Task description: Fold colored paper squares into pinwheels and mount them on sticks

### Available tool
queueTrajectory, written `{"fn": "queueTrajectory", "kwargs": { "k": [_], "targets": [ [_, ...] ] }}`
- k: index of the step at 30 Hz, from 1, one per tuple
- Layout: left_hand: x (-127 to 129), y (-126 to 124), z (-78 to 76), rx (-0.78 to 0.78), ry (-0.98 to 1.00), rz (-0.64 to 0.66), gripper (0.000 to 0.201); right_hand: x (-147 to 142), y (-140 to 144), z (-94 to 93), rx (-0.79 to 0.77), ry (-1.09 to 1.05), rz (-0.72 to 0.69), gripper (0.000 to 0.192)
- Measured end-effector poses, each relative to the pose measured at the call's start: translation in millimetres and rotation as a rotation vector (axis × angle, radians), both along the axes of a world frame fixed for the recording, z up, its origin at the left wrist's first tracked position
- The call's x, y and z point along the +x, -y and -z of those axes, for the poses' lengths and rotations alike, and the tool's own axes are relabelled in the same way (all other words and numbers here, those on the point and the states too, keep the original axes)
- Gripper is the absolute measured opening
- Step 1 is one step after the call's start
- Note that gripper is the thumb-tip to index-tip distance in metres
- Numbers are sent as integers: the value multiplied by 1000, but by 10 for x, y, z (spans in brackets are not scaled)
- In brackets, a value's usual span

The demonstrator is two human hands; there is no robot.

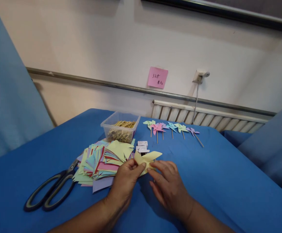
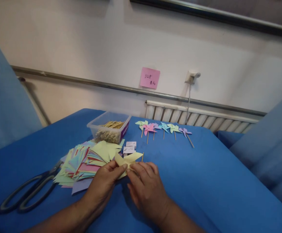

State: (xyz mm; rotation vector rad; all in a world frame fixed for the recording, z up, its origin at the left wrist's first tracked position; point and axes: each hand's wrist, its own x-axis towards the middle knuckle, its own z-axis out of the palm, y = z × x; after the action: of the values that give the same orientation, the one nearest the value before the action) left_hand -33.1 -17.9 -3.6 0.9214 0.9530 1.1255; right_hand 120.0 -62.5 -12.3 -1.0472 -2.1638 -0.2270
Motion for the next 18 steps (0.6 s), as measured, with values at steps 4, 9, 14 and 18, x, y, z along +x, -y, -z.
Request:
{"fn": "queueTrajectory", "kwargs": {
  "k": [4, 9, 14, 18],
  "targets": [
    [-36, -41, -36, 2, -35, -45, 34, 185, -158, 176, -65, -349, 132, 30],
    [-91, -101, -88, 28, -41, -125, 35, 294, -395, 355, -294, -374, 202, 24],
    [-88, -123, -61, 5, -64, -160, 29, 74, -371, 284, -474, -186, 294, 30],
    [-69, -125, -24, 1, -64, -136, 31, 78, -377, 259, -552, -104, 461, 31]
  ]
}}
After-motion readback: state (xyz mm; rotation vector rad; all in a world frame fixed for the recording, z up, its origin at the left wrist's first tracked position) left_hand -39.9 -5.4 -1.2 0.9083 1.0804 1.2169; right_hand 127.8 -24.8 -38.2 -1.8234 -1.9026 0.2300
